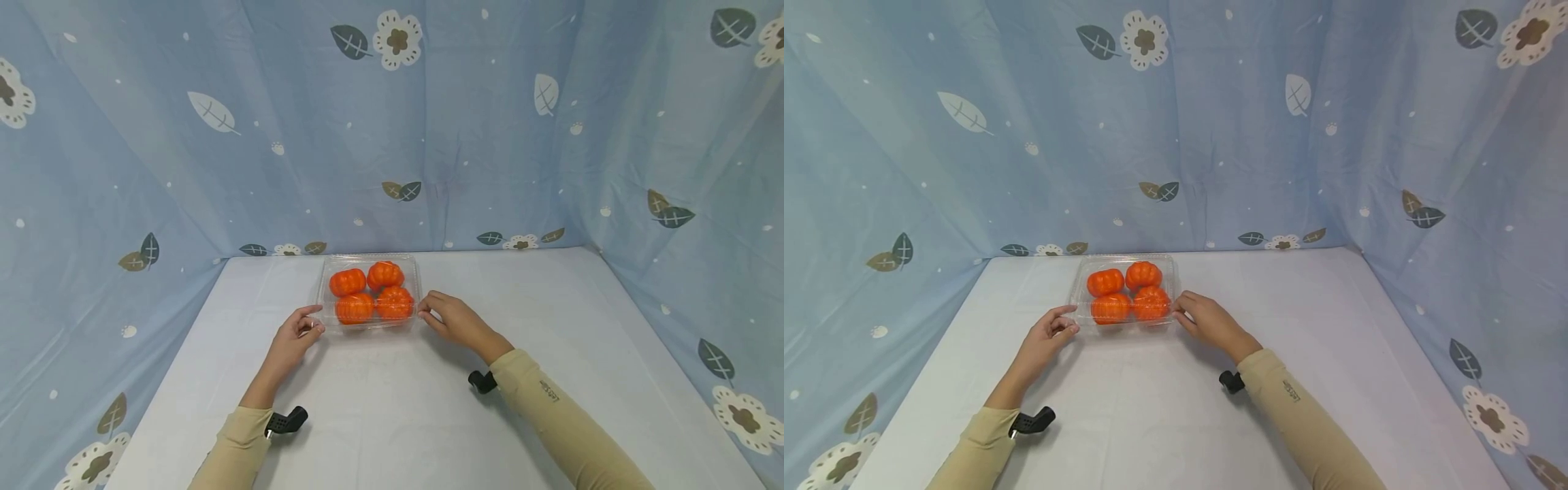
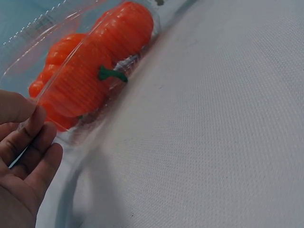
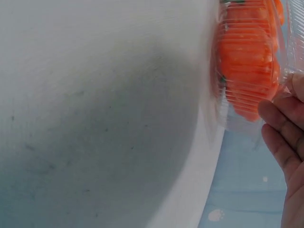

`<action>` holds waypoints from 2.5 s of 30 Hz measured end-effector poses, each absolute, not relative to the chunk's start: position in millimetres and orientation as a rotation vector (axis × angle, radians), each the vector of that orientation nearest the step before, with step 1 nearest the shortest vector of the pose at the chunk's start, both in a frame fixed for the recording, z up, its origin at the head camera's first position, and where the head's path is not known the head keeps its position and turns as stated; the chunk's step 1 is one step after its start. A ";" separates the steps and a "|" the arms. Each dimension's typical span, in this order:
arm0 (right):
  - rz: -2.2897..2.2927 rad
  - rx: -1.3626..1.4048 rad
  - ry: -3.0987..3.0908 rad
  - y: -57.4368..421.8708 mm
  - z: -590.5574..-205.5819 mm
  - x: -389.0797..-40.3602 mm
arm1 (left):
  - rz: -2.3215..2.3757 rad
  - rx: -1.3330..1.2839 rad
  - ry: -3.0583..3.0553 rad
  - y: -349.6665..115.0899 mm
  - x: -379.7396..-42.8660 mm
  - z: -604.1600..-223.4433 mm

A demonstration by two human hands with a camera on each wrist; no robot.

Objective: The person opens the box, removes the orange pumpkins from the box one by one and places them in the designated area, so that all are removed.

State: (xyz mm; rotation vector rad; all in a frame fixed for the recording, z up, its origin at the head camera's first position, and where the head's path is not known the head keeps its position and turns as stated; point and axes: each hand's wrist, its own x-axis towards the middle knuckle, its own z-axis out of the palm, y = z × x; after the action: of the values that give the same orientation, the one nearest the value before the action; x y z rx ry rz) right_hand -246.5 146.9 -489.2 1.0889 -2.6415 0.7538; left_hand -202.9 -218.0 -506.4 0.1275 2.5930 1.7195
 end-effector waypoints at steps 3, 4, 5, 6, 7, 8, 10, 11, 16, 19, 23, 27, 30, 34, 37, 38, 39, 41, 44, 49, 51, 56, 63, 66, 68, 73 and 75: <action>0.801 1.068 -2.647 146.5 -489.1 -246.8 | 1.735 0.134 2.584 -218.8 -203.2 -507.0; 0.819 1.062 -2.650 146.4 -489.1 -247.0 | 1.736 0.138 2.583 -218.9 -203.5 -507.3; 0.833 1.057 -2.653 146.3 -489.0 -247.1 | 1.740 0.140 2.579 -219.1 -203.8 -507.6; 0.845 1.052 -2.656 146.3 -489.1 -247.3 | 1.744 0.149 2.582 -220.9 -206.1 -512.8; 0.852 1.052 -2.656 146.1 -489.4 -247.7 | 1.740 0.150 2.586 -221.5 -206.3 -512.7; 0.851 1.051 -2.658 145.9 -488.9 -247.8 | 1.733 0.147 2.588 -221.8 -206.4 -512.4; 0.835 1.060 -2.655 145.5 -487.9 -248.2 | 1.712 0.140 2.602 -222.3 -206.4 -512.0; 0.825 1.064 -2.651 145.5 -487.2 -248.2 | 1.706 0.135 2.607 -222.4 -206.4 -511.7; 0.725 1.074 -2.634 145.2 -484.9 -248.0 | 1.688 0.125 2.627 -222.1 -205.9 -511.4; 0.652 1.077 -2.612 144.7 -485.6 -247.1 | 1.702 0.118 2.619 -221.6 -204.8 -510.3; 0.620 1.068 -2.566 144.2 -488.1 -245.9 | 1.723 0.115 2.600 -221.0 -204.1 -509.1; 0.630 1.044 -2.535 144.6 -491.1 -245.6 | 1.745 0.122 2.571 -221.2 -205.2 -508.9; 0.632 1.041 -2.514 145.2 -492.6 -245.4 | 1.731 0.119 2.576 -221.3 -205.4 -508.1; 0.625 1.051 -2.469 145.4 -493.1 -245.0 | 1.705 0.120 2.594 -221.1 -205.7 -508.2; 0.636 1.053 -2.416 145.8 -492.9 -245.1 | 1.701 0.112 2.593 -221.0 -206.3 -508.8; 0.639 1.052 -2.398 146.0 -493.0 -245.2 | 1.697 0.108 2.594 -220.9 -206.4 -508.9; 0.642 1.050 -2.382 146.3 -493.1 -245.4 | 1.692 0.105 2.594 -221.1 -206.6 -509.0; 0.654 1.048 -2.353 146.7 -493.2 -245.9 | 1.692 0.100 2.593 -221.4 -207.0 -509.4; 0.660 1.037 -2.331 147.3 -494.0 -246.9 | 1.686 0.098 2.589 -222.1 -207.6 -509.9; 0.677 0.972 -2.354 148.0 -492.8 -246.8 | 1.674 0.110 2.595 -221.7 -207.2 -509.1; 0.693 0.940 -2.368 148.3 -491.9 -246.7 | 1.667 0.111 2.602 -221.5 -206.7 -508.7; 0.729 0.881 -2.386 148.8 -490.0 -245.3 | 1.677 0.117 2.603 -221.8 -205.9 -508.5; 0.760 0.807 -2.464 149.2 -490.8 -244.0 | 1.685 0.168 2.602 -223.2 -205.4 -508.8; 0.779 0.795 -2.470 149.6 -493.0 -244.7 | 1.680 0.187 2.589 -218.5 -197.6 -492.5; 0.787 0.798 -2.469 149.7 -494.2 -245.0 | 1.674 0.196 2.584 -214.9 -191.9 -480.4; 0.795 0.811 -2.505 148.7 -496.9 -245.7 | 1.681 0.194 2.564 -211.3 -184.8 -467.7; 0.794 0.818 -2.524 148.0 -498.4 -246.0 | 1.680 0.180 2.556 -211.6 -185.3 -468.6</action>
State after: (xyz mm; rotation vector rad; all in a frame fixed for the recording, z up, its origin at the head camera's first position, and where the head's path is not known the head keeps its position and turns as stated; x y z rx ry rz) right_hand -246.0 148.0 -498.4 0.8183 -2.5238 0.7943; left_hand -185.3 -211.6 -468.6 0.1803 2.5559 1.6804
